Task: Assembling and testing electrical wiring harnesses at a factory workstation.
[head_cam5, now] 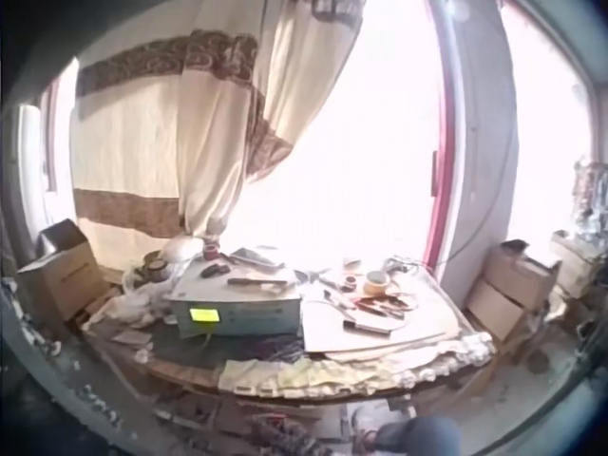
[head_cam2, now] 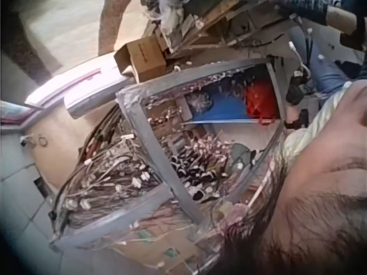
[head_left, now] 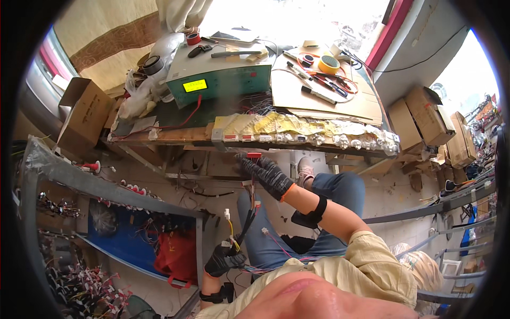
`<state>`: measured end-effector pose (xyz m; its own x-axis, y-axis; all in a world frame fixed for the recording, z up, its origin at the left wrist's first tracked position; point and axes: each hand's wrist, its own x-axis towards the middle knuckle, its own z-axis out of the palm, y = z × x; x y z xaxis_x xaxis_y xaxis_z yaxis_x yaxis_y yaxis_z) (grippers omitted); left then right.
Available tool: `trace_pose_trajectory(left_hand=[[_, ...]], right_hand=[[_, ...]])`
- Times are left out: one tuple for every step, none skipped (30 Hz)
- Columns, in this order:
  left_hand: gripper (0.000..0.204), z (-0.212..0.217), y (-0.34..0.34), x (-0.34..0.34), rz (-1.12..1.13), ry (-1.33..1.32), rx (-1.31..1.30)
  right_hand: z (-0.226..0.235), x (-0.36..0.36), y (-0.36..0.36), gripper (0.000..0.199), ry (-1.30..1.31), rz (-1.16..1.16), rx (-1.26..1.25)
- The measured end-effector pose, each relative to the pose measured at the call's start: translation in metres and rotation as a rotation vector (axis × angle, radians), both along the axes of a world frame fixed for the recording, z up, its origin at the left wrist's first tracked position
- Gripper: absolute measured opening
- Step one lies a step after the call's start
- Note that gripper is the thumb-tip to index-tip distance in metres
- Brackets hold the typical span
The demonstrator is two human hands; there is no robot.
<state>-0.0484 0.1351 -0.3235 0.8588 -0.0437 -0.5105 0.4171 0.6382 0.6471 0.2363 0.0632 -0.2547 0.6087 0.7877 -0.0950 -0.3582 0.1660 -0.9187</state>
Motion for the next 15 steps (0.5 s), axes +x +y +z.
trace_pose_trajectory(left_hand=[[0.050,0.000,0.002,0.001,-0.038,-0.062,0.128],[0.048,0.001,0.007,0.000,-0.077,-0.104,0.242],[0.047,0.003,0.010,0.001,-0.097,-0.125,0.296],[0.046,0.007,0.012,0.004,-0.117,-0.148,0.350],[0.048,0.012,0.013,0.008,-0.064,-0.206,0.094],[0.049,0.017,0.012,0.011,-0.008,-0.262,-0.163],[0.049,0.026,0.011,0.016,-0.011,-0.263,-0.165],[0.052,0.037,0.009,0.021,-0.019,-0.233,-0.042],[0.053,0.033,0.010,0.021,-0.023,-0.218,0.018],[0.055,0.029,0.012,0.019,-0.022,-0.198,0.079],[0.057,0.016,0.017,0.016,-0.046,-0.169,0.183],[0.058,0.005,0.018,0.011,-0.056,-0.150,0.233],[0.059,0.007,0.019,0.014,-0.072,-0.132,0.280],[0.056,0.009,0.016,0.018,-0.013,-0.142,0.117],[0.055,0.007,0.018,0.023,0.019,-0.138,0.029]], right_hand=[[-0.001,0.003,0.000,0.026,0.002,-0.002,-0.002],[-0.002,0.007,-0.002,0.025,-0.106,0.013,-0.073],[-0.003,0.012,-0.004,0.024,-0.214,0.028,-0.144],[0.004,0.019,-0.007,0.024,-0.214,0.026,-0.148],[0.016,0.023,-0.009,0.023,-0.128,0.119,-0.216],[0.022,0.025,-0.009,0.023,-0.041,0.212,-0.284],[0.019,0.027,-0.008,0.023,-0.041,0.209,-0.287],[0.014,0.029,-0.006,0.023,0.099,0.160,-0.152],[0.009,0.030,-0.005,0.023,0.237,0.110,-0.017],[0.008,0.026,0.001,0.023,0.242,0.114,-0.019],[0.009,0.021,0.007,0.023,0.337,0.076,0.034],[0.008,0.017,0.011,0.023,0.434,0.038,0.086],[0.005,0.018,0.012,0.023,0.441,0.036,0.081],[-0.001,0.019,0.014,0.024,0.455,0.028,0.117],[-0.008,0.021,0.015,0.024,0.472,0.020,0.152]])
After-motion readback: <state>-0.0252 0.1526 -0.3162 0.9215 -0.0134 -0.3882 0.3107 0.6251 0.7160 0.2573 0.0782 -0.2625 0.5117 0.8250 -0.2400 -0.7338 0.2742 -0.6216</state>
